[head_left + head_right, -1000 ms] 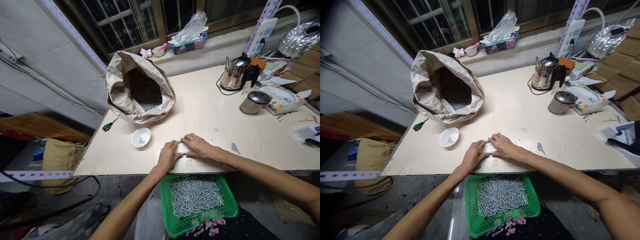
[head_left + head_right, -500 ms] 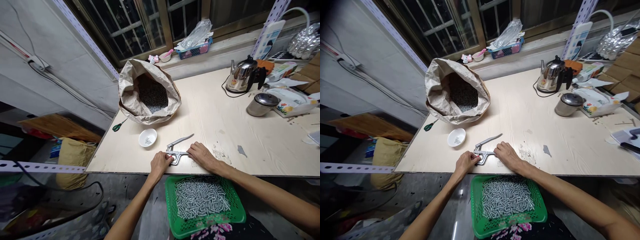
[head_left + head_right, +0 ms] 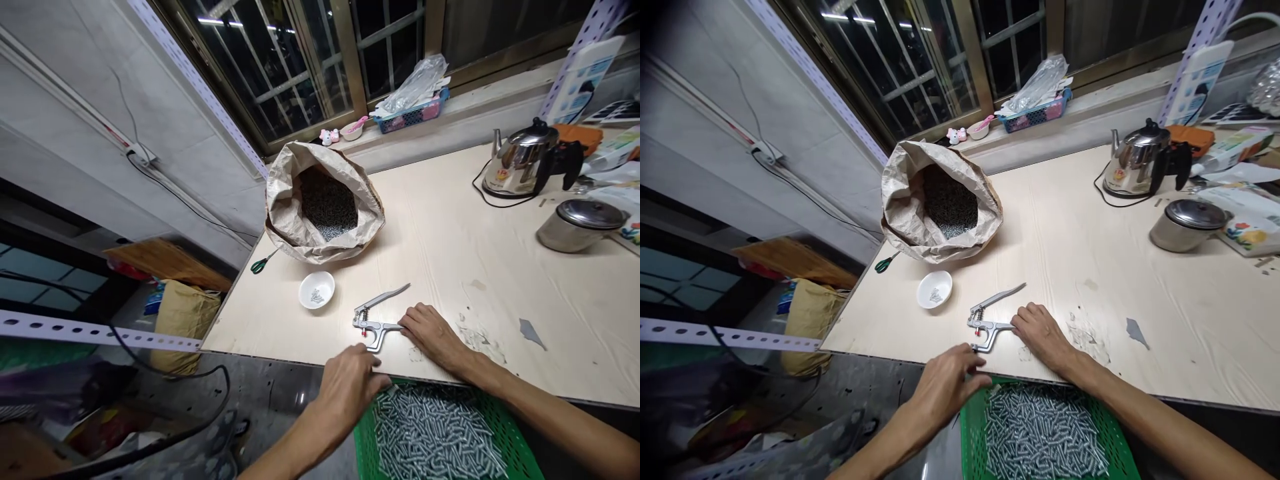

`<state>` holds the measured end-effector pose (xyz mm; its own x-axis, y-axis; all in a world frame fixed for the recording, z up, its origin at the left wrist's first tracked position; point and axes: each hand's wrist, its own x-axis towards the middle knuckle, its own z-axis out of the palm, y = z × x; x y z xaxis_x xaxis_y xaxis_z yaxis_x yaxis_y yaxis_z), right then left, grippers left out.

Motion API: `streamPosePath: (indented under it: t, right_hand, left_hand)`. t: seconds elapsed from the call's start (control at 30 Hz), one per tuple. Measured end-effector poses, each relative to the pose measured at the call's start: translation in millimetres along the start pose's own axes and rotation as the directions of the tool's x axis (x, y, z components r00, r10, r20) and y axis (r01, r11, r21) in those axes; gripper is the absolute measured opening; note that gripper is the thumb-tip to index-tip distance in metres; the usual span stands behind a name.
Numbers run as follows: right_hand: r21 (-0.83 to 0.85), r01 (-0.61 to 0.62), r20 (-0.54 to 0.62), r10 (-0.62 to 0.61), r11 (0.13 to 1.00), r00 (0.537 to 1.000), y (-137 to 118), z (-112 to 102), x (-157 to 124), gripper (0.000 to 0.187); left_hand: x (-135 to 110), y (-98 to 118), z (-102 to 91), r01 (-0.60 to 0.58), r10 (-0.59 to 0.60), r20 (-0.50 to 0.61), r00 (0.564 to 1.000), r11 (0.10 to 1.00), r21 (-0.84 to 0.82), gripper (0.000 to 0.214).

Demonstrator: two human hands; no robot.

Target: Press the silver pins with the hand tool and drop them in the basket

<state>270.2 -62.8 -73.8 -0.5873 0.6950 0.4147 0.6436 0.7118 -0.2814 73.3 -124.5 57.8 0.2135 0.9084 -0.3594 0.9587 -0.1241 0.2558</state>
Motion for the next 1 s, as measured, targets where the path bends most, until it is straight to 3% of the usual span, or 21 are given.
streamPosePath:
  t: [0.07, 0.13, 0.17, 0.27, 0.37, 0.6, 0.83, 0.93, 1.0]
  right_hand:
    - [-0.006, 0.007, -0.005, -0.007, 1.0, 1.0, 0.5, 1.0, -0.1, 0.013]
    - [-0.017, 0.011, -0.011, -0.011, 1.0, 1.0, 1.0, 2.0, -0.1, 0.013]
    - [-0.02, 0.011, -0.013, -0.011, 1.0, 1.0, 1.2, 2.4, 0.0, 0.013]
    - [-0.017, 0.002, -0.012, -0.002, 1.0, 1.0, 1.5, 3.1, 0.6, 0.012]
    - [-0.016, -0.001, -0.012, 0.001, 1.0, 1.0, 1.5, 3.7, 1.1, 0.012]
    - [-0.045, 0.007, -0.024, -0.008, 0.999, 1.0, 1.6, 4.2, 2.7, 0.012]
    - [-0.026, 0.003, -0.021, -0.003, 1.0, 1.0, 2.6, 2.8, 1.0, 0.009]
    - [0.097, -0.04, -0.001, 0.04, 0.995, 0.999, 0.0, -5.2, 4.7, 0.007]
    - [0.248, -0.096, 0.005, 0.098, 0.964, 0.995, -6.4, -15.8, 14.6, 0.017]
  left_hand:
    - [12.0, -16.7, -14.1, 0.122, -0.11, -0.152, 0.982, 0.99, 0.068, 0.023]
    - [35.7, -45.5, -28.4, 0.3, -0.237, -0.316, 0.919, 0.94, 0.165, 0.028]
    - [49.2, -61.7, -33.9, 0.34, -0.265, -0.325, 0.908, 0.919, 0.199, 0.028]
    - [83.9, -103.5, -39.8, 0.398, -0.348, -0.216, 0.912, 0.879, 0.262, 0.022]
    - [102.1, -123.7, -34.2, 0.405, -0.369, -0.176, 0.913, 0.874, 0.27, 0.016]
    - [110.9, -129.0, -26.8, 0.359, -0.329, -0.164, 0.93, 0.909, 0.212, 0.016]
    - [100.5, -136.5, -36.9, 0.335, -0.332, -0.263, 0.906, 0.942, -0.035, 0.014]
    - [89.5, -129.5, -38.6, 0.272, -0.371, -0.264, 0.89, 0.898, -0.345, 0.02]
    - [79.5, -113.5, -35.4, 0.16, -0.379, -0.197, 0.904, 0.728, -0.666, 0.026]
